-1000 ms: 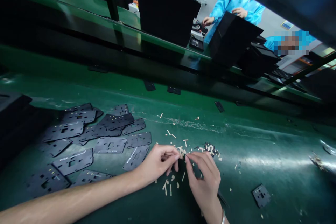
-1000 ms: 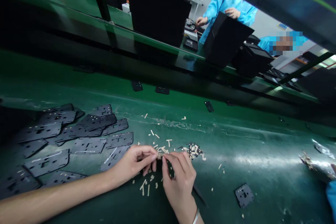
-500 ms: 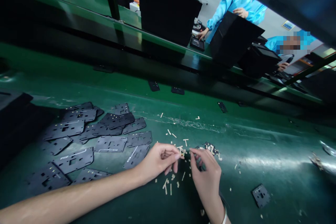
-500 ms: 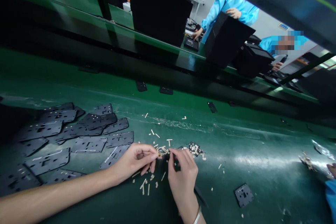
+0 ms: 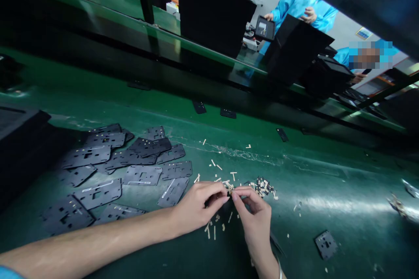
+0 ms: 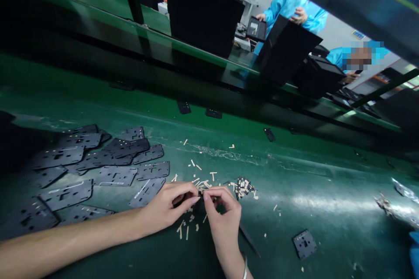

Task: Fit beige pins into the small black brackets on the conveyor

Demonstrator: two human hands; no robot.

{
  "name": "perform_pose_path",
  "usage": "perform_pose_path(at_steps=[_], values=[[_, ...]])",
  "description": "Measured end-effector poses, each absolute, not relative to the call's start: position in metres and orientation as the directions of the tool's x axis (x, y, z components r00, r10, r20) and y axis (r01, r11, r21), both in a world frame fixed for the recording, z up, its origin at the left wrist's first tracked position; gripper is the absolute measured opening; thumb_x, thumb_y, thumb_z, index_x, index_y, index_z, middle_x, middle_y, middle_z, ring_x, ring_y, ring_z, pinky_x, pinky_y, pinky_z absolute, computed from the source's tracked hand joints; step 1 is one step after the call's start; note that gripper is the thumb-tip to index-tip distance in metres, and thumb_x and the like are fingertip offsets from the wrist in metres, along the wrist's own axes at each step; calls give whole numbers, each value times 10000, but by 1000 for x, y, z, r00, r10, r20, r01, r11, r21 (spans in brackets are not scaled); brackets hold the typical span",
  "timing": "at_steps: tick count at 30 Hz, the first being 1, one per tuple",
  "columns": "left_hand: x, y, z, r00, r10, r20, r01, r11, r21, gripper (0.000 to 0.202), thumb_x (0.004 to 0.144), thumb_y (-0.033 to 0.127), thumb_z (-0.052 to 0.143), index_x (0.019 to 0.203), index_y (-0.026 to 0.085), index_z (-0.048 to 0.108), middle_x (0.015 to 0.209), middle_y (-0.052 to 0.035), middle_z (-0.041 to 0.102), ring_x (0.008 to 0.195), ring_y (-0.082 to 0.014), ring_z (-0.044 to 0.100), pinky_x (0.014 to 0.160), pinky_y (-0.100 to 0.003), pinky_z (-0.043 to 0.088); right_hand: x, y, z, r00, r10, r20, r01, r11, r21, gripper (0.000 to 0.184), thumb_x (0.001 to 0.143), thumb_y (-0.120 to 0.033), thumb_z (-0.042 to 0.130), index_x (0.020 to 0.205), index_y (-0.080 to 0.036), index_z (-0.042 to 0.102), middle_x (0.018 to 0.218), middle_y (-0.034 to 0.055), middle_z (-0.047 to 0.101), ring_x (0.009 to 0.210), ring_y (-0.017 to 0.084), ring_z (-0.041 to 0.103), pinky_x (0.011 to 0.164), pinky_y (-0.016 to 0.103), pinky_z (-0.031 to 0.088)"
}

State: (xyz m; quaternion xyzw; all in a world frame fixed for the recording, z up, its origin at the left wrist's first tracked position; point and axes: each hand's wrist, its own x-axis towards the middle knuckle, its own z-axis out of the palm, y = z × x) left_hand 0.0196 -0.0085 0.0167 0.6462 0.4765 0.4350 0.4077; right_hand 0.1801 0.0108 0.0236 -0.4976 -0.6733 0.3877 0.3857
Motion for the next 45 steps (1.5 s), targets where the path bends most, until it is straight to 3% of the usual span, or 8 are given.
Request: perform_pose_path(at_steps=[3, 7, 12, 27, 32, 38, 43, 45], values=[[19, -10, 14, 215, 934, 284, 313, -341, 887, 198, 904, 192, 433, 800, 146, 596, 701, -40, 591, 647, -141, 530, 627, -245, 405, 181, 10, 23, -244, 967, 75, 330, 156, -931, 98, 799, -227, 610, 726, -184, 660, 724, 35, 649, 678, 164, 606, 578, 258, 494], [19, -10, 12, 226, 928, 295, 335, -358, 871, 216, 920, 182, 406, 833, 136, 598, 736, -62, 612, 677, -151, 551, 648, -253, 415, 181, 9, 24, -245, 967, 65, 337, 148, -930, 92, 795, -216, 613, 721, -188, 661, 717, 26, 645, 659, 157, 597, 560, 249, 473], [20, -12, 15, 245, 931, 273, 344, -346, 873, 231, 917, 163, 382, 841, 130, 598, 725, -66, 606, 655, -153, 542, 629, -259, 407, 181, 7, 27, -253, 949, 187, 436, 285, -854, 83, 801, -196, 606, 736, -198, 658, 712, 26, 635, 625, 149, 561, 539, 254, 436], [20, -10, 13, 181, 961, 208, 264, -251, 931, 180, 833, 109, 419, 693, 144, 528, 546, 42, 392, 488, -85, 354, 488, -205, 283, 177, 4, 31, -330, 898, 291, 480, 425, -768, 93, 803, -142, 593, 754, -195, 651, 703, 21, 635, 627, 145, 539, 591, 273, 429], [19, -9, 13, 148, 982, 113, 195, -141, 970, 149, 764, 70, 433, 655, 145, 502, 524, 54, 393, 458, -65, 342, 448, -172, 271, 193, 14, 31, -201, 958, 204, 444, 275, -853, 62, 788, -193, 630, 737, -196, 663, 738, 27, 642, 696, 158, 578, 586, 256, 439], [22, -14, 8, 245, 955, 166, 258, -229, 938, 187, 696, 56, 467, 538, 154, 443, 467, 61, 354, 420, -61, 346, 451, -186, 276, 205, 22, 27, -75, 995, 70, 328, 91, -940, 65, 777, -249, 653, 776, -189, 678, 739, 27, 655, 684, 159, 598, 565, 247, 449], [23, -14, 14, 314, 939, 137, 231, -216, 949, 142, 741, 79, 478, 807, 143, 586, 531, 56, 426, 456, -73, 378, 488, -189, 314, 187, 12, 28, -224, 932, 285, 441, 357, -823, 67, 781, -137, 635, 775, -198, 661, 749, 24, 643, 704, 155, 581, 606, 268, 450], [21, -12, 17, 333, 938, 95, 159, -155, 975, 134, 798, 113, 453, 779, 134, 584, 549, 41, 445, 473, -77, 391, 479, -183, 314, 181, 8, 29, -302, 863, 406, 469, 505, -725, 142, 767, -71, 628, 811, -202, 660, 755, 24, 643, 708, 155, 573, 632, 284, 449]])
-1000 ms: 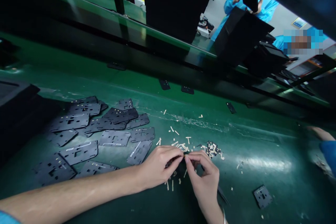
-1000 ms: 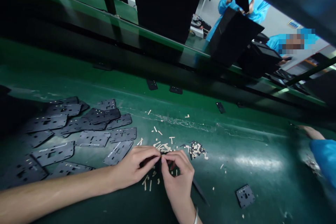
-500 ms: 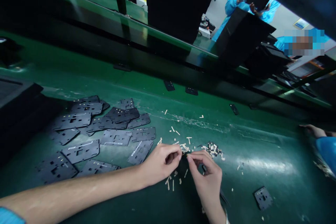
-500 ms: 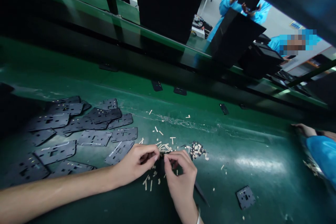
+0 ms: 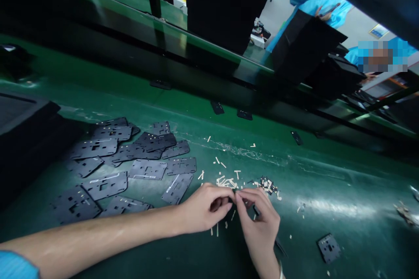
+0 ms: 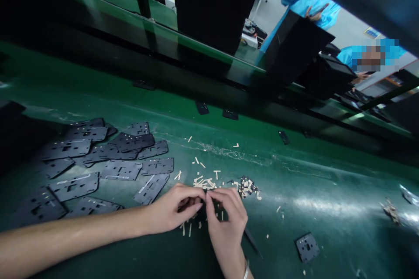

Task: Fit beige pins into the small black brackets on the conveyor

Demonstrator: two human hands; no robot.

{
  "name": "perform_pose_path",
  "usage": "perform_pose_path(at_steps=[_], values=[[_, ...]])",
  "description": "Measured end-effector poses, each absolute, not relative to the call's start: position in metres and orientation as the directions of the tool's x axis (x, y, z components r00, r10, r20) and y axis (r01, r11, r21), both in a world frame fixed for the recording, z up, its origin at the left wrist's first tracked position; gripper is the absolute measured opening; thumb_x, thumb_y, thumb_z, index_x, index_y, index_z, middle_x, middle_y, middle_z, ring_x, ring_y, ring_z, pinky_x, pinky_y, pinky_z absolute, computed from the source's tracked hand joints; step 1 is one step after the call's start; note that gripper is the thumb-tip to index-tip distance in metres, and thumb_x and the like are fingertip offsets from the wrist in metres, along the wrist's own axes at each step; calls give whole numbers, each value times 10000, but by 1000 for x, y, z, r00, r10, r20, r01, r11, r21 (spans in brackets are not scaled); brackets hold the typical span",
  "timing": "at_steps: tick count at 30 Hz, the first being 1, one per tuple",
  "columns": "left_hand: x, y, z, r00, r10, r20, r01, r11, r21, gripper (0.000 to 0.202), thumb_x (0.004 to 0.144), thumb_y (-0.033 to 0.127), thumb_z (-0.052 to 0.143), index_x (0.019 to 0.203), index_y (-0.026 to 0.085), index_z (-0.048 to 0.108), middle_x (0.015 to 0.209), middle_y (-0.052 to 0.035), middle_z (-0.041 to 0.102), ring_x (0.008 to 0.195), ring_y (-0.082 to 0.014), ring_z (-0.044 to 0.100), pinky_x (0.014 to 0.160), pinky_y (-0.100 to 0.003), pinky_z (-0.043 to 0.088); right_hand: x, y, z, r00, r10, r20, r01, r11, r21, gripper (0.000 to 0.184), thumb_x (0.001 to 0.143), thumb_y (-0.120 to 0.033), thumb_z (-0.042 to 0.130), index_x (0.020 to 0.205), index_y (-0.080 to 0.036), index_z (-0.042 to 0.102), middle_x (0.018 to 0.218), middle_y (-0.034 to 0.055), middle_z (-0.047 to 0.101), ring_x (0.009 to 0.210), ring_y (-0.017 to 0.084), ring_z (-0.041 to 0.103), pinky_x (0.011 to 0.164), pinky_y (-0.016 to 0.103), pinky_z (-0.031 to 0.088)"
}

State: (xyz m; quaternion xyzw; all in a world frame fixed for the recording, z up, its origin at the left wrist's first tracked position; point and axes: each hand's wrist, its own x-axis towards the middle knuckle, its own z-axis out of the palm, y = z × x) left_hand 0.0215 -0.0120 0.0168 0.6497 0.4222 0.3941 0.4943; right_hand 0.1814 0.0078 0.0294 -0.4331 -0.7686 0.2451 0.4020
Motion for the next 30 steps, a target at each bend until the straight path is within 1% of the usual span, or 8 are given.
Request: perform_pose_path(at_steps=[3, 5, 10, 12, 15, 22, 25, 30], values=[[19, -8, 17, 313, 950, 17, 76, -42, 996, 203, 862, 192, 422, 724, 131, 559, 555, 21, 483, 489, -88, 424, 476, -185, 319, 179, 5, 31, -396, 786, 475, 461, 617, -638, 251, 753, -19, 618, 912, -207, 663, 834, 45, 659, 782, 173, 582, 686, 311, 459], [17, -6, 16, 307, 952, -16, -2, 18, 1000, 230, 879, 241, 414, 722, 133, 544, 554, 16, 498, 485, -91, 429, 475, -189, 317, 180, 5, 33, -427, 785, 448, 446, 614, -651, 288, 759, -28, 615, 971, -217, 661, 897, 54, 663, 835, 184, 587, 709, 319, 466], [14, -4, 14, 356, 934, -24, -159, 86, 983, 226, 856, 263, 443, 710, 122, 542, 545, 11, 498, 485, -94, 433, 479, -193, 316, 183, 8, 38, -353, 903, 244, 428, 388, -816, 189, 820, -123, 587, 933, -244, 680, 863, 28, 670, 816, 165, 603, 649, 272, 472], [14, -4, 14, 378, 926, -17, -152, 80, 985, 207, 838, 228, 450, 690, 119, 546, 554, 3, 505, 509, -107, 472, 502, -201, 345, 183, 9, 39, -349, 923, 164, 426, 312, -849, 136, 817, -162, 602, 888, -238, 690, 828, 23, 671, 774, 157, 607, 609, 254, 468], [14, -5, 13, 399, 917, 12, -114, 37, 993, 188, 808, 170, 455, 643, 125, 533, 564, -4, 512, 524, -113, 486, 514, -207, 358, 182, 9, 38, -348, 931, 106, 422, 257, -869, 60, 793, -192, 632, 792, -217, 687, 774, 20, 668, 722, 150, 605, 583, 241, 458], [15, -5, 13, 413, 910, 45, 8, -53, 999, 189, 762, 117, 450, 580, 138, 498, 523, 10, 501, 476, -90, 419, 461, -187, 279, 184, 12, 41, -394, 914, -101, 442, 92, -892, 54, 780, -190, 615, 727, -188, 630, 737, 3, 635, 683, 135, 593, 569, 216, 437], [15, -6, 16, 420, 907, 25, 51, -51, 997, 200, 771, 136, 445, 579, 138, 501, 522, 6, 508, 475, -92, 415, 460, -189, 270, 183, 12, 41, -403, 906, -130, 451, 72, -890, 48, 776, -194, 609, 738, -180, 634, 729, -1, 637, 661, 127, 587, 559, 206, 437], [16, -7, 18, 449, 893, 18, 98, -69, 993, 240, 802, 220, 436, 588, 139, 507, 539, -9, 519, 506, -109, 437, 494, -204, 292, 183, 10, 44, -372, 922, -108, 459, 82, -885, 48, 751, -159, 604, 726, -171, 643, 682, -15, 621, 580, 99, 548, 499, 183, 397]])
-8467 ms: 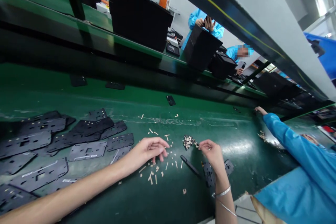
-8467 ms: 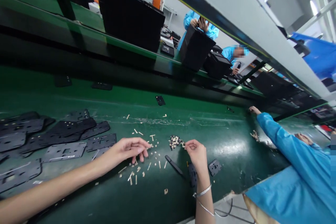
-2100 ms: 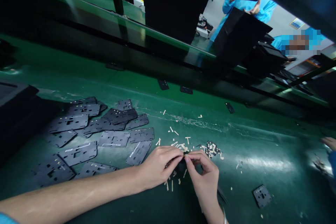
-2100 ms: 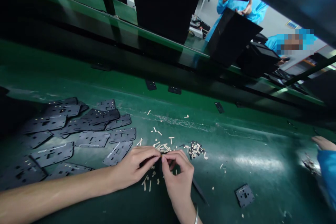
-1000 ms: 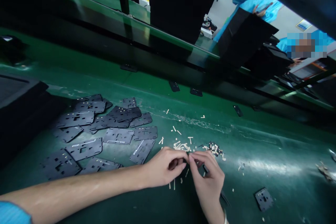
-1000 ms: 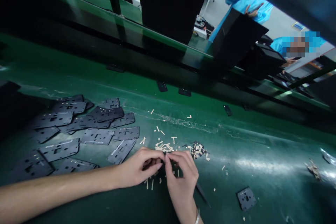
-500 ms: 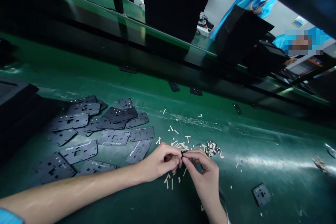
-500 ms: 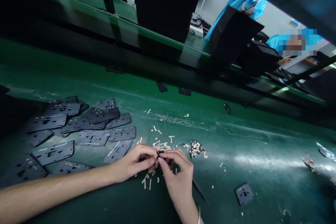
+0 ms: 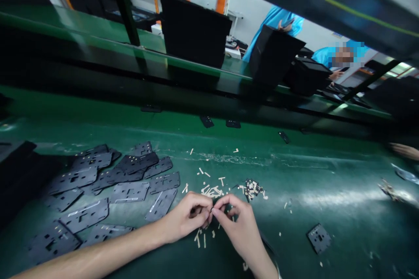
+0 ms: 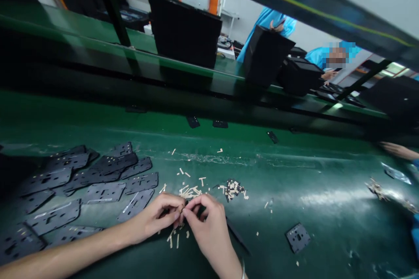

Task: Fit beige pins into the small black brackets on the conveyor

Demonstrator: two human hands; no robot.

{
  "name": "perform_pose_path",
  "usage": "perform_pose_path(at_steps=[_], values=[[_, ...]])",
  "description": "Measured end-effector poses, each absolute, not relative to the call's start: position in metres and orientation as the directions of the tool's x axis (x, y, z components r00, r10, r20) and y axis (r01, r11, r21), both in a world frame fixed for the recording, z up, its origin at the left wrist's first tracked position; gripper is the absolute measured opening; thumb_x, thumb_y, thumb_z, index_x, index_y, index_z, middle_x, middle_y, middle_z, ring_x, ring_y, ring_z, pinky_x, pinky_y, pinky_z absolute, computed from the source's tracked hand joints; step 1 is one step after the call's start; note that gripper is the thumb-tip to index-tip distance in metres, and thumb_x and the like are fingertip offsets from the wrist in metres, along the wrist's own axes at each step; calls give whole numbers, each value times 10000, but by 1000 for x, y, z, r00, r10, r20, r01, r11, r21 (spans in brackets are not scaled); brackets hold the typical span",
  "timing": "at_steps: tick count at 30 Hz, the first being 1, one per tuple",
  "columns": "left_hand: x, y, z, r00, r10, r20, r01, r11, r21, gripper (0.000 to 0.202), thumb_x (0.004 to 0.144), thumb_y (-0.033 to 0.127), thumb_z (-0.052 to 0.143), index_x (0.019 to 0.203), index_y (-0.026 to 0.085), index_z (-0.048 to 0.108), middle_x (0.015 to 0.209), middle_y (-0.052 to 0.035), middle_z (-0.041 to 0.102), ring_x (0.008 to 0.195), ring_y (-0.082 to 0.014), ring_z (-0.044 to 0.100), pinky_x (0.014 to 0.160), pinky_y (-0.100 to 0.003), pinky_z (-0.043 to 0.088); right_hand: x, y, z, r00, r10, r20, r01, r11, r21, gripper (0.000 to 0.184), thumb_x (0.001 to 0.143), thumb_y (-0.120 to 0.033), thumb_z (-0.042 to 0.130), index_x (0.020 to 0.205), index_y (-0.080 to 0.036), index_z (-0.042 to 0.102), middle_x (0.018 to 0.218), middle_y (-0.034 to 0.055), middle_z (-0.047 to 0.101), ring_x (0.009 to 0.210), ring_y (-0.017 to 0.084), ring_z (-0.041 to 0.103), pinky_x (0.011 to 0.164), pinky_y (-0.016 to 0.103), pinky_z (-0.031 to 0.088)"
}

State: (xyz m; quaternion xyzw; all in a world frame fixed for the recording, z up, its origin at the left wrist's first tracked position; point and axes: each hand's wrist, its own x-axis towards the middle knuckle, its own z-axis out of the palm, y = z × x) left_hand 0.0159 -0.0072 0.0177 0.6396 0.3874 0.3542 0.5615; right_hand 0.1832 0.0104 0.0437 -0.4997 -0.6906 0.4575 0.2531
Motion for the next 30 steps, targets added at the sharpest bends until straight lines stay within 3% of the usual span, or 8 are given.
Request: perform_pose_path(at_steps=[6, 11, 16, 20, 25, 30], values=[[18, -3, 28, 512, 859, -17, 160, -76, 984, 324, 866, 354, 424, 629, 146, 499, 576, -26, 557, 550, -128, 474, 546, -223, 328, 186, 10, 49, -331, 940, -80, 389, 58, -920, 64, 718, -129, 578, 706, -159, 633, 659, -18, 615, 572, 95, 542, 507, 178, 403], [25, -4, 36, 419, 906, -64, 259, -51, 965, 374, 863, 437, 472, 618, 154, 456, 553, -1, 510, 548, -120, 447, 536, -220, 313, 188, 9, 52, -285, 957, -56, 329, 43, -944, 63, 713, -128, 570, 697, -154, 624, 649, -16, 614, 577, 100, 549, 498, 178, 397], [32, -7, 32, 328, 941, -90, 30, 85, 996, 331, 838, 472, 530, 757, 156, 475, 652, 6, 521, 568, -98, 444, 522, -192, 340, 192, 7, 53, -274, 959, -70, 270, 7, -963, 49, 701, -132, 590, 693, -151, 634, 620, -24, 601, 545, 91, 526, 482, 175, 386], [38, -10, 28, 301, 945, -130, -105, 168, 980, 392, 790, 519, 580, 743, 149, 457, 582, 13, 529, 458, -57, 386, 444, -164, 293, 193, 5, 52, -288, 956, -54, 221, 11, -975, 38, 712, -151, 602, 685, -148, 629, 626, -12, 602, 573, 101, 538, 473, 173, 375], [41, -14, 35, 252, 964, -85, -159, 128, 979, 416, 751, 525, 625, 725, 141, 467, 560, 6, 537, 430, -46, 385, 422, -154, 291, 193, 4, 49, -287, 958, 2, 126, 39, -991, 86, 703, -214, 651, 757, -157, 615, 662, -1, 618, 588, 112, 553, 441, 165, 357], [41, -17, 33, 223, 975, -16, -175, 56, 983, 379, 737, 469, 663, 714, 133, 491, 559, 9, 529, 449, -60, 432, 427, -156, 324, 194, 7, 34, -261, 963, 59, 118, 93, -989, 233, 652, -371, 709, 612, -154, 633, 582, 12, 607, 526, 115, 528, 397, 162, 342]])
